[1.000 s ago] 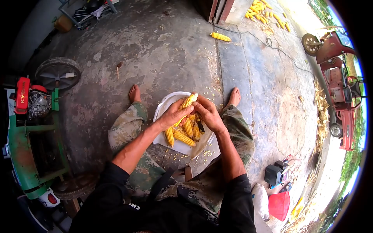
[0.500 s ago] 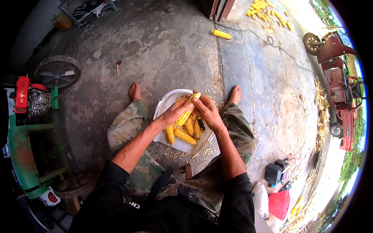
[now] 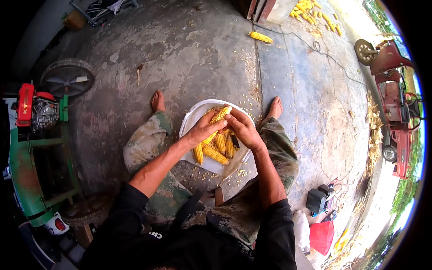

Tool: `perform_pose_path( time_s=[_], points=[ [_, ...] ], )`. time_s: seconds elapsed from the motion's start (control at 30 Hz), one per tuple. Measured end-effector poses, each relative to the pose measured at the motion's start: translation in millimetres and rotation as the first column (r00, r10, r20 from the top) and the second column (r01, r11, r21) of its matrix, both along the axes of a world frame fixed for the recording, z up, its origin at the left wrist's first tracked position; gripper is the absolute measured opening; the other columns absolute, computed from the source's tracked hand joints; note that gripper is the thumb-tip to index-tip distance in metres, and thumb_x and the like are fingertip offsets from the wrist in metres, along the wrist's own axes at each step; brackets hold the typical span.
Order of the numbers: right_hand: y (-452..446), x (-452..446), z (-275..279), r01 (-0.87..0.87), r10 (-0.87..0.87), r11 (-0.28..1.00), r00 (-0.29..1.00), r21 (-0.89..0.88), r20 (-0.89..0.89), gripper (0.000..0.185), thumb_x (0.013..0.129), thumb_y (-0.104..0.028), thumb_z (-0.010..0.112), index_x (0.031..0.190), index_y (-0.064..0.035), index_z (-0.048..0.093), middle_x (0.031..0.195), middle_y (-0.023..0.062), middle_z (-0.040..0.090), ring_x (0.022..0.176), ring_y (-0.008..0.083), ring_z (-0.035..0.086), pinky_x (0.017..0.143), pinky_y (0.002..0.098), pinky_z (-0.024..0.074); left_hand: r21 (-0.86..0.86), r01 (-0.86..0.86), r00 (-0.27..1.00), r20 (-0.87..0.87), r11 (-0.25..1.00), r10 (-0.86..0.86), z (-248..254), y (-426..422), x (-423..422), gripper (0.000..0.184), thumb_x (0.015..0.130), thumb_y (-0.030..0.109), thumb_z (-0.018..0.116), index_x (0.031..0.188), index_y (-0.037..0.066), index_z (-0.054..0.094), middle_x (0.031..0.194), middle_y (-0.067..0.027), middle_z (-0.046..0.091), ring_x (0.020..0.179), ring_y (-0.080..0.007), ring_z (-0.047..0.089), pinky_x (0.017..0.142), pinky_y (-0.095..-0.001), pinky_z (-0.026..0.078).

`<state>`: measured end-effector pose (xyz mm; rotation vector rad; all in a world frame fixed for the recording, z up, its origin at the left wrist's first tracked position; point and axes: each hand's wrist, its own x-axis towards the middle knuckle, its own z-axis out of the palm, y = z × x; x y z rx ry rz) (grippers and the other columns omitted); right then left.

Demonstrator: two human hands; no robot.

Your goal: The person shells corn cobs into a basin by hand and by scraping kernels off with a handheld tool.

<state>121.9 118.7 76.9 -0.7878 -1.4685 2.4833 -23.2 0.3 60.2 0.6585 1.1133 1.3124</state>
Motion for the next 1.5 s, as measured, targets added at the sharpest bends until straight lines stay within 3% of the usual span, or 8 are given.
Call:
perform_pose_path(
  time_s=[0.3,0.4,0.5,0.57,0.8,1.03,1.23,1.5],
  points=[
    [-2.6,-0.2,-18.1,0.134,-0.138,0.988,0.989,0.078,0.047,0.040,0.096,-0.006,0.044,0.135,0.0011,0.052,0.118,0.0076,0.062,0.110,0.0159,0.058,0.094,0.0295,0.0485,-0.111,-0.052,0.784,-0.620,0.993,-0.028,-16.6,1.3,-7.2,0.065,0.086,0.035,0.075,0.134,0.000,0.049,0.118,-0.0079,0.061,0.108,-0.0178,0.060,0.092,-0.0316,0.049],
    [1.2,-0.8,-16.5,-0.124,0.039,0.825,0.986,0.551,0.164,0.039,0.095,-0.007,0.043,0.131,0.0013,0.056,0.112,0.0093,0.064,0.106,0.0167,0.061,0.091,0.0289,0.0501,-0.052,-0.113,0.718,-0.695,0.992,0.045,-20.2,-0.3,-1.1,0.061,0.087,0.038,0.074,0.130,-0.001,0.052,0.116,-0.0079,0.063,0.106,-0.0192,0.061,0.092,-0.0324,0.049],
    [-5.8,-3.1,-8.7,0.037,-0.083,0.941,0.989,0.337,0.121,0.035,0.099,-0.015,0.043,0.125,0.0033,0.059,0.105,0.0114,0.066,0.099,0.0174,0.064,0.085,0.0296,0.0525,0.048,-0.135,0.865,-0.482,0.990,0.142,-11.8,4.9,-1.8,0.054,0.092,0.040,0.068,0.127,0.001,0.055,0.107,-0.0054,0.064,0.098,-0.0153,0.062,0.085,-0.0291,0.051],
    [-5.8,-5.8,-15.7,0.204,-0.240,0.953,0.960,0.222,0.147,0.036,0.102,-0.024,0.045,0.121,0.0042,0.059,0.101,0.0127,0.067,0.091,0.0184,0.066,0.079,0.0303,0.0545,-0.091,-0.098,0.995,-0.033,0.991,0.095,-5.2,7.1,-4.8,0.046,0.097,0.042,0.059,0.123,0.004,0.058,0.097,-0.0023,0.063,0.088,-0.0104,0.062,0.077,-0.0249,0.051],
    [-18.3,-13.0,-11.0,0.258,-0.304,0.941,0.930,0.221,0.207,0.049,0.104,-0.042,0.044,0.107,0.0054,0.058,0.087,0.0133,0.066,0.070,0.0176,0.067,0.059,0.0288,0.0556,-0.215,-0.169,0.922,0.309,0.962,0.231,12.6,16.3,-4.9,0.035,0.099,0.039,0.055,0.113,0.007,0.062,0.094,-0.0007,0.064,0.079,-0.0087,0.062,0.068,-0.0239,0.051],
    [-40.7,-24.0,-6.2,0.189,-0.258,0.946,0.930,0.263,0.260,0.071,0.101,-0.059,0.036,0.098,0.0071,0.060,0.078,0.0135,0.061,0.058,0.0204,0.063,0.049,0.0311,0.0536,-0.272,-0.221,0.854,0.410,0.937,0.320,-22.7,26.5,1.9,0.042,0.097,0.048,0.053,0.106,0.008,0.063,0.091,-0.0037,0.066,0.081,-0.0136,0.064,0.074,-0.0301,0.053],
    [-44.2,-30.7,-17.7,0.096,-0.254,0.768,0.953,0.633,0.164,0.072,0.103,-0.054,0.035,0.128,0.0114,0.052,0.103,0.0191,0.064,0.104,0.0314,0.061,0.095,0.0335,0.0451,-0.274,-0.301,0.894,0.251,0.913,0.370,-13.4,31.5,5.8,0.055,0.094,0.059,0.054,0.098,0.005,0.060,0.094,-0.0079,0.065,0.090,-0.0170,0.061,0.085,-0.0312,0.049],
    [-48.8,-31.7,-18.6,0.105,-0.329,0.733,0.919,0.672,0.216,0.059,0.106,-0.045,0.034,0.118,0.0088,0.057,0.106,0.0259,0.065,0.104,0.0358,0.062,0.091,0.0409,0.0445,-0.236,-0.374,0.920,0.033,0.897,0.392,-27.5,27.9,10.7,0.059,0.095,0.061,0.052,0.100,0.003,0.061,0.093,-0.0071,0.063,0.088,-0.0155,0.060,0.081,-0.0296,0.048]
  ],
)
